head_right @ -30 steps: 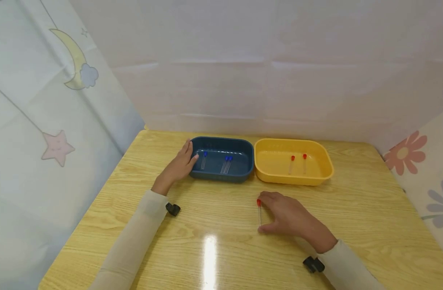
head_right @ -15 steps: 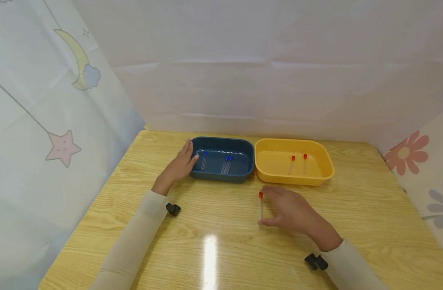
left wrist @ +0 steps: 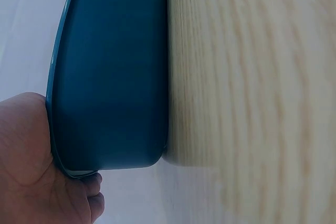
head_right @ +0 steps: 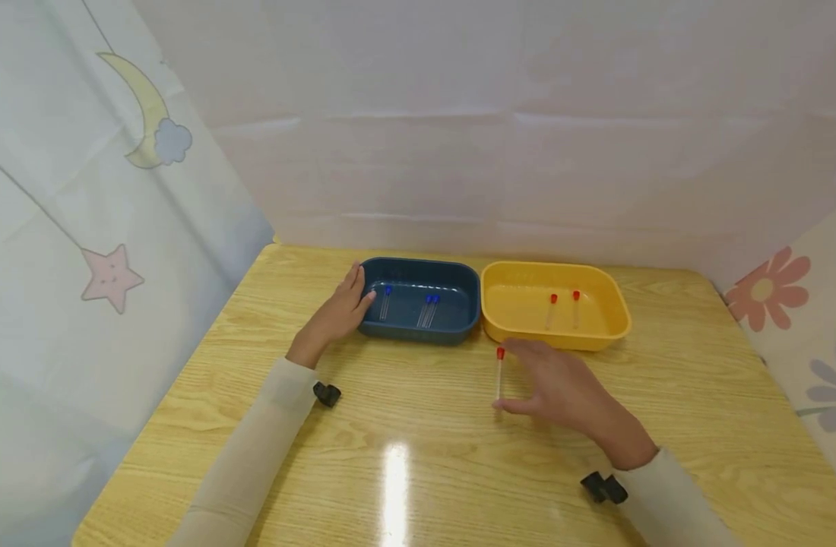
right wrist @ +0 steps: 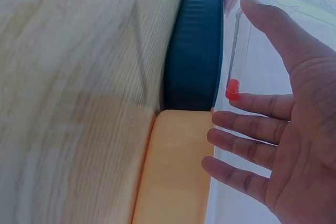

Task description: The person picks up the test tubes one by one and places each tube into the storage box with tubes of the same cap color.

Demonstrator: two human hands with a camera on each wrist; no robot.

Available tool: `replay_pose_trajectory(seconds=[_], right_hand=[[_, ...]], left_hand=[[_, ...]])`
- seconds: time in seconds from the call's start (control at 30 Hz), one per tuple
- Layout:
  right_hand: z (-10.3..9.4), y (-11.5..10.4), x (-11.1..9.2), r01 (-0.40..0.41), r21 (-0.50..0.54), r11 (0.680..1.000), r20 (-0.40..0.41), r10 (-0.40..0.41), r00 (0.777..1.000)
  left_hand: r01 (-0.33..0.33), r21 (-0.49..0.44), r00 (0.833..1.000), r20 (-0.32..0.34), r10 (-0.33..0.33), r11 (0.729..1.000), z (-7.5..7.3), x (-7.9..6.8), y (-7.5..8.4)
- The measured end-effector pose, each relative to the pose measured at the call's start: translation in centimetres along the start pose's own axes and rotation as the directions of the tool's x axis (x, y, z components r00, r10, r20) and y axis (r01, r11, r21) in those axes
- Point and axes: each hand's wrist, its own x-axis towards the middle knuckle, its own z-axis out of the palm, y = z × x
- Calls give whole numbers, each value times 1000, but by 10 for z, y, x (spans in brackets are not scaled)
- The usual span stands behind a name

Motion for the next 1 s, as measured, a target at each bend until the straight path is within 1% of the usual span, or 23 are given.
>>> replay_pose_trajectory(seconds=[0.47,0.8,1.0], right_hand=[[-14,9,6,-14,-3,1000,-43,14,999],[-14,16,4,-20,-11,1000,-51,19,999],[-15,22,6,-28,-14,1000,-36,28,999]], left_hand=[[2,28,1000,-1,-2,1000,-5,1,3],[6,25,1000,4,-6,1000,1,-1,2],[17,22,1000,3,-17,1000,3,-1,1]])
